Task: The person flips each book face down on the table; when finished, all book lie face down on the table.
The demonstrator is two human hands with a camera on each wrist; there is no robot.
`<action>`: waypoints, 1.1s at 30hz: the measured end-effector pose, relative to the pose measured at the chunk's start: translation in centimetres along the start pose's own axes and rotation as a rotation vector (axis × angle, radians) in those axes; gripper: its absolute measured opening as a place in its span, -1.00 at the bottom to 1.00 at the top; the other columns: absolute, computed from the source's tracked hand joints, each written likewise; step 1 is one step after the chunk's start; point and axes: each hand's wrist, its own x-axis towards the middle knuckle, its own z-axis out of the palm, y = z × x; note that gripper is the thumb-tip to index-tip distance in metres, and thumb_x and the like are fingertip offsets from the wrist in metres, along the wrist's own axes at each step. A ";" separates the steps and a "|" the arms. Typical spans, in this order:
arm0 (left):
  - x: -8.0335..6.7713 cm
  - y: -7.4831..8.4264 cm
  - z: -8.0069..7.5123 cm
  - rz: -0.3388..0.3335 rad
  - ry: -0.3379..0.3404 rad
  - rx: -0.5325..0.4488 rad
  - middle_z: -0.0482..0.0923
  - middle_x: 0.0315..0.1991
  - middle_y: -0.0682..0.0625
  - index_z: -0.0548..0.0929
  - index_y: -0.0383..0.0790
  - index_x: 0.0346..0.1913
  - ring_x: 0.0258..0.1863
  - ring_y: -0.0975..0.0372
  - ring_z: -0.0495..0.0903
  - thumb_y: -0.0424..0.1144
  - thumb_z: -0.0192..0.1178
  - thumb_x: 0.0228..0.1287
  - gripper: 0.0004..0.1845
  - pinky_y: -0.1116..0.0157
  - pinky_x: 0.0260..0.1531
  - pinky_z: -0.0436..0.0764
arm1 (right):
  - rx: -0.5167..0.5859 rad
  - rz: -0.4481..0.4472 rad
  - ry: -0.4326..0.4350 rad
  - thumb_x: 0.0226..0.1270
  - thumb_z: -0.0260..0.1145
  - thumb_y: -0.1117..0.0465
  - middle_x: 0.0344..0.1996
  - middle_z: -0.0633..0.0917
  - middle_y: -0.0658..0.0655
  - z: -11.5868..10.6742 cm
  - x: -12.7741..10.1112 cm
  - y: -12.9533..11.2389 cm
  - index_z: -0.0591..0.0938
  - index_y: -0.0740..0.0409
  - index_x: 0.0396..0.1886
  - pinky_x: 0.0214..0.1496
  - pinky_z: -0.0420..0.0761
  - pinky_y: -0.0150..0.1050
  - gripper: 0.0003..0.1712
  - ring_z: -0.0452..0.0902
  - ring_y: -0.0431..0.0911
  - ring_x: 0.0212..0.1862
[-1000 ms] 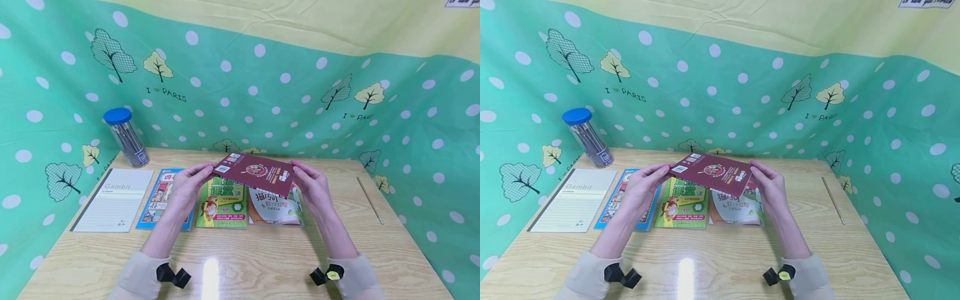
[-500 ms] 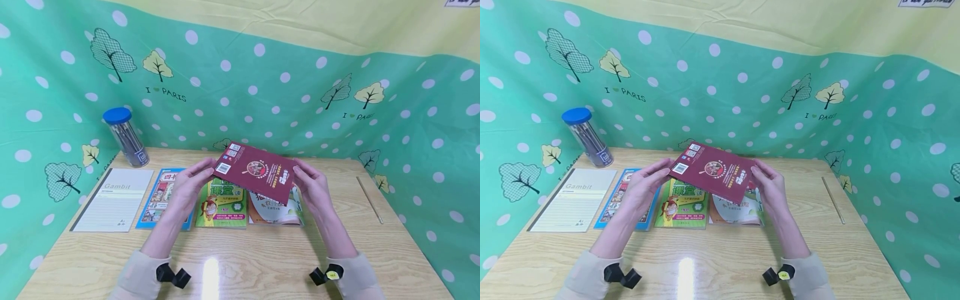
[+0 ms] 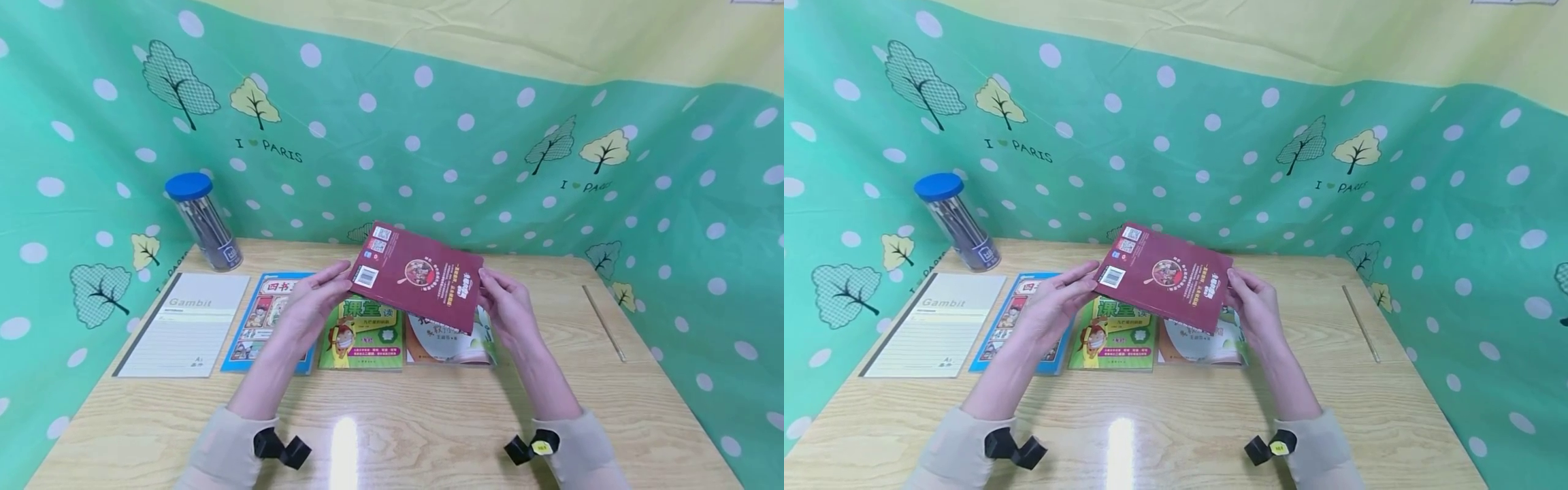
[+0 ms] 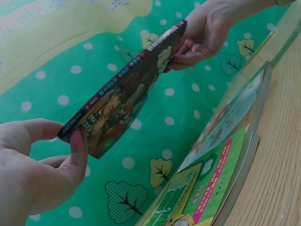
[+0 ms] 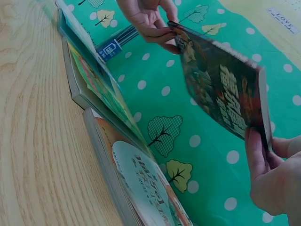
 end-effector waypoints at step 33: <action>2.0 -2.5 4.0 -0.115 -0.060 0.143 0.62 0.10 -0.10 0.39 -0.31 0.35 -0.02 0.20 0.67 -0.37 0.22 0.42 -0.51 0.23 0.17 0.70 | -0.453 0.239 -0.540 0.53 0.16 0.39 0.13 0.68 0.04 -5.0 2.9 -3.0 -0.20 -0.15 0.71 0.01 0.81 -0.20 0.01 0.79 -0.07 -0.02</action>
